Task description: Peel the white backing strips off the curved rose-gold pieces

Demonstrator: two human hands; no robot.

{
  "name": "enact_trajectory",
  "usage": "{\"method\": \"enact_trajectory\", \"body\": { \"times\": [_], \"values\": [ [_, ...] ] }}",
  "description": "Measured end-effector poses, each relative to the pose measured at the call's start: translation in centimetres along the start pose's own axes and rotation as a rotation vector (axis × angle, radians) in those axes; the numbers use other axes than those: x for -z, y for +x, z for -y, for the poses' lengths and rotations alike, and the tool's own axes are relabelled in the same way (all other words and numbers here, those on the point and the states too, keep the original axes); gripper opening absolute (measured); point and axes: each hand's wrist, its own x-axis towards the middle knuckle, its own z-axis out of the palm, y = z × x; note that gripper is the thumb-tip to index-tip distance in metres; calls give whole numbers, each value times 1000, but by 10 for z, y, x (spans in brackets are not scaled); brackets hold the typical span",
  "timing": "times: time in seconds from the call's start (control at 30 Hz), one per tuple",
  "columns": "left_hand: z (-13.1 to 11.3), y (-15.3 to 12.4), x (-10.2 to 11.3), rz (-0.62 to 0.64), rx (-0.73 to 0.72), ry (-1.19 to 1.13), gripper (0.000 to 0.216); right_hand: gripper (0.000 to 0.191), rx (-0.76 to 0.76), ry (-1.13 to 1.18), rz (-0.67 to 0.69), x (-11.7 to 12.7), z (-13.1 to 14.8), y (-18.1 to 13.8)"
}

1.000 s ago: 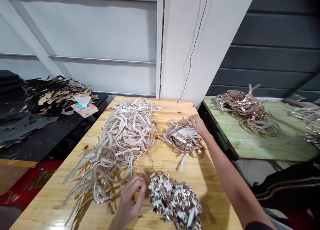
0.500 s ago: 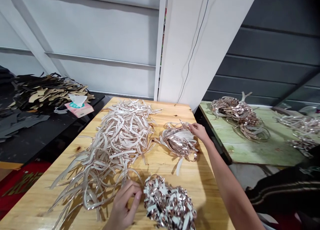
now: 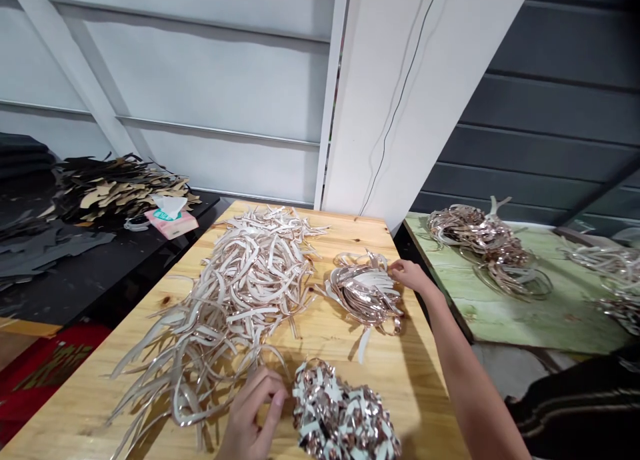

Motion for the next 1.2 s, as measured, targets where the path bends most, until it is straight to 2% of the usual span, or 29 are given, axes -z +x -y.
{"method": "enact_trajectory", "body": {
  "times": [0.17, 0.3, 0.6, 0.8, 1.03, 1.2],
  "values": [
    [-2, -1, -4, -14, 11, -29, 24, 30, 70, 93, 102, 0, -22, -27],
    [1, -1, -2, -6, 9, -36, 23, 28, 102, 187, 65, -5, -23, -29],
    [3, 12, 4, 13, -121, 10, 21, 34, 131, 619, -163, -18, -6, -27],
    [0, 12, 6, 26, -101, 30, 22, 33, 112, 939, -235, -29, 9, -27],
    [5, 5, 3, 8, -14, 44, 29, 31, 158, 1207, -208, -24, 30, -35],
    [6, 7, 4, 27, -62, 32, 26, 30, 171, 1324, -194, -9, 47, -41]
  ]
}}
